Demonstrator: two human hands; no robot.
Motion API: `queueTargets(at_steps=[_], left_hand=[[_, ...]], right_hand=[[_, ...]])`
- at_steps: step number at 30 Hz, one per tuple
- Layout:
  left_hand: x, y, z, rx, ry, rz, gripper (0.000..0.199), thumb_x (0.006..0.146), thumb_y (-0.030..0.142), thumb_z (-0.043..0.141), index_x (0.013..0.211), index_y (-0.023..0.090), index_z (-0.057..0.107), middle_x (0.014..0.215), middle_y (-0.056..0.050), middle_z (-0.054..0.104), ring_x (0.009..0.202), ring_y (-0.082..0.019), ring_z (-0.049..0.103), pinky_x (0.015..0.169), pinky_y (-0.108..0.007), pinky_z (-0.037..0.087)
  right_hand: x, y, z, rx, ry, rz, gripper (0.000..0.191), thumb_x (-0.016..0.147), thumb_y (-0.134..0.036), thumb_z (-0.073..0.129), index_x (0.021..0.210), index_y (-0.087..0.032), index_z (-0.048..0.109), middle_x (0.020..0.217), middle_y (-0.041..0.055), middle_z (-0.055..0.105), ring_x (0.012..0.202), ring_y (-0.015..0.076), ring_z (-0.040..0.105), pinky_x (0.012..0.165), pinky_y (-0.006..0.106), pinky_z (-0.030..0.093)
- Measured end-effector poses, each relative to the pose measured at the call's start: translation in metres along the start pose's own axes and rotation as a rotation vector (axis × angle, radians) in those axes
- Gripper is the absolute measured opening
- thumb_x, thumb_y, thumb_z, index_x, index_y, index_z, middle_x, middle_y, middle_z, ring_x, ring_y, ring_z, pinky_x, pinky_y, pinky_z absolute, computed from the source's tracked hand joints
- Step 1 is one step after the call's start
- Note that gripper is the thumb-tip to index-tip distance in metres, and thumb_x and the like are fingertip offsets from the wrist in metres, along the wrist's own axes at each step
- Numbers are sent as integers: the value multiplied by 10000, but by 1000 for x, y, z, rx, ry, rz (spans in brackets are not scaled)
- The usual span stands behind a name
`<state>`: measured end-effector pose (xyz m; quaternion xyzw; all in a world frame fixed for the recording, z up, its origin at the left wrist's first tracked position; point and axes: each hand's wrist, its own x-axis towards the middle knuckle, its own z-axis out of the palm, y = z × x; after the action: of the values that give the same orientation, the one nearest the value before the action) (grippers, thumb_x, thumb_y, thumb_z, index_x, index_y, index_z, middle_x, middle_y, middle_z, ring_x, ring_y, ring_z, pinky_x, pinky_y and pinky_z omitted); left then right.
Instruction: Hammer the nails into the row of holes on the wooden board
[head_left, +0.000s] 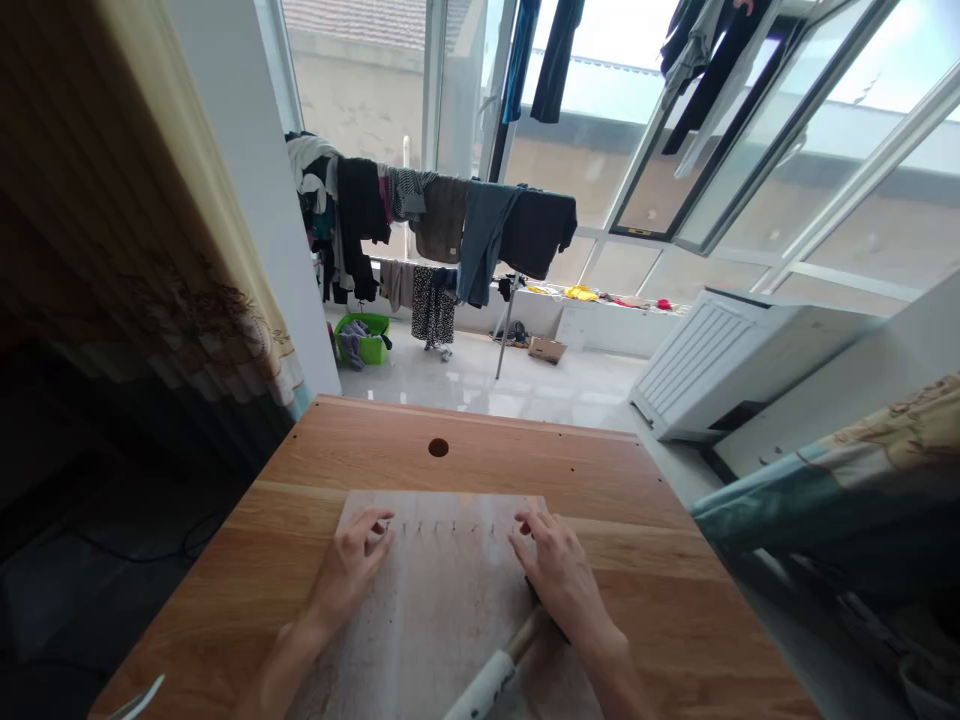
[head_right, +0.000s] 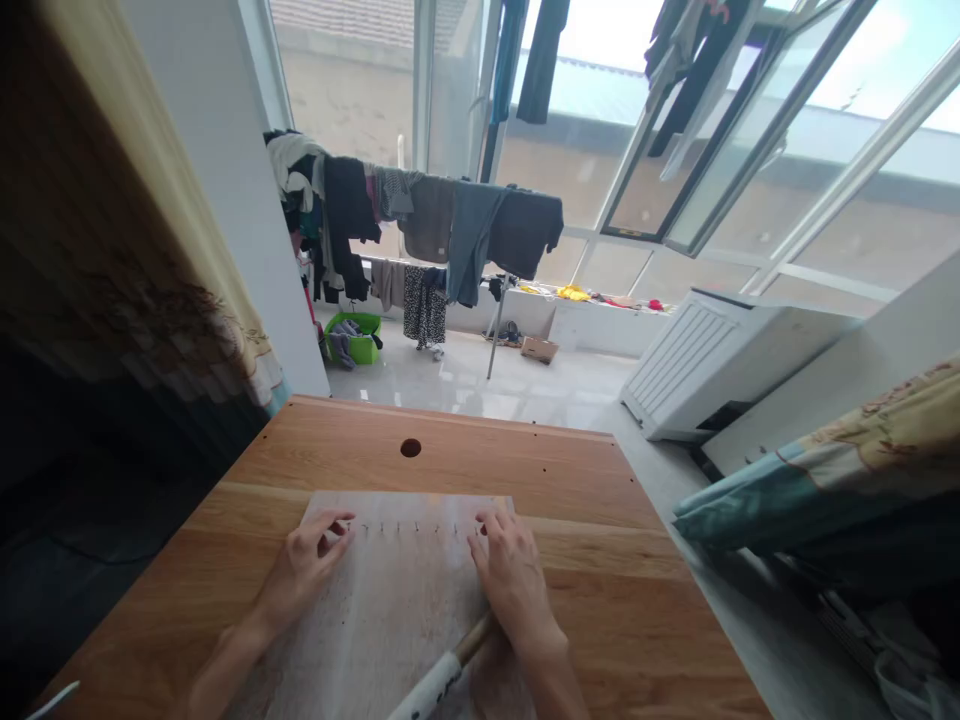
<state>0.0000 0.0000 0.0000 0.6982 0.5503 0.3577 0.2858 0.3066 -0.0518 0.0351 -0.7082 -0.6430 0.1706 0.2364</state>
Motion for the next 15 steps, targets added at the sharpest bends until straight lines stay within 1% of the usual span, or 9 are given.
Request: queueTargets(at_steps=[2,4,6,8,9,11,13,15], left_hand=[[2,0,2,-6,-17,-4,248,888,390,568,973,225,731,931,-51,741,780,-201,696,707,-303,552],[2,-1,4,-11,-34,-18,234,894,384,561,928,234,737,902,-41,749,763,-197,695,713,-300,546],[2,-2,6,-25,-40,-35,222,887,373,561,885,240,739,870,-34,757,759,-201,702,728,-302,545],[3,-4,6,-61,-24,-63,203,869,368,579,881,244,740,872,-32,775,792,-213,722,759,-307,549],[3,-5,6,-84,-13,-80,195,858,370,595,894,246,742,881,-32,784,815,-219,731,777,-310,551],[5,-7,6,-123,17,-114,192,838,387,633,906,250,749,882,-31,794,828,-227,738,785,-312,550],[7,-7,5,-157,63,-149,194,810,415,683,875,247,755,842,-29,784,803,-224,726,770,-308,541],[10,-6,4,-280,123,-214,232,765,446,746,849,229,748,823,-32,765,804,-217,709,772,-302,536]], right_hand=[[9,-1,4,11,0,9,147,868,-224,649,985,-217,739,946,88,720,984,303,619,911,397,413],[15,1,8,47,-3,29,82,812,-163,673,814,-220,732,840,84,712,890,290,628,846,378,411],[20,3,11,111,4,53,147,792,-137,661,679,-226,693,735,72,682,784,265,621,789,365,404],[21,5,12,203,32,73,178,804,-170,646,641,-233,677,706,67,668,750,256,610,778,371,402],[21,5,11,262,49,80,164,814,-212,649,656,-237,685,722,69,675,764,259,612,786,377,408],[19,4,9,405,78,96,168,837,-357,665,724,-240,708,776,73,700,807,268,626,797,387,437],[16,2,6,582,96,124,318,839,-547,655,808,-235,712,840,83,729,835,271,657,785,390,490],[14,-2,4,761,106,165,468,828,-684,610,875,-226,691,923,100,753,872,270,695,788,395,545]])
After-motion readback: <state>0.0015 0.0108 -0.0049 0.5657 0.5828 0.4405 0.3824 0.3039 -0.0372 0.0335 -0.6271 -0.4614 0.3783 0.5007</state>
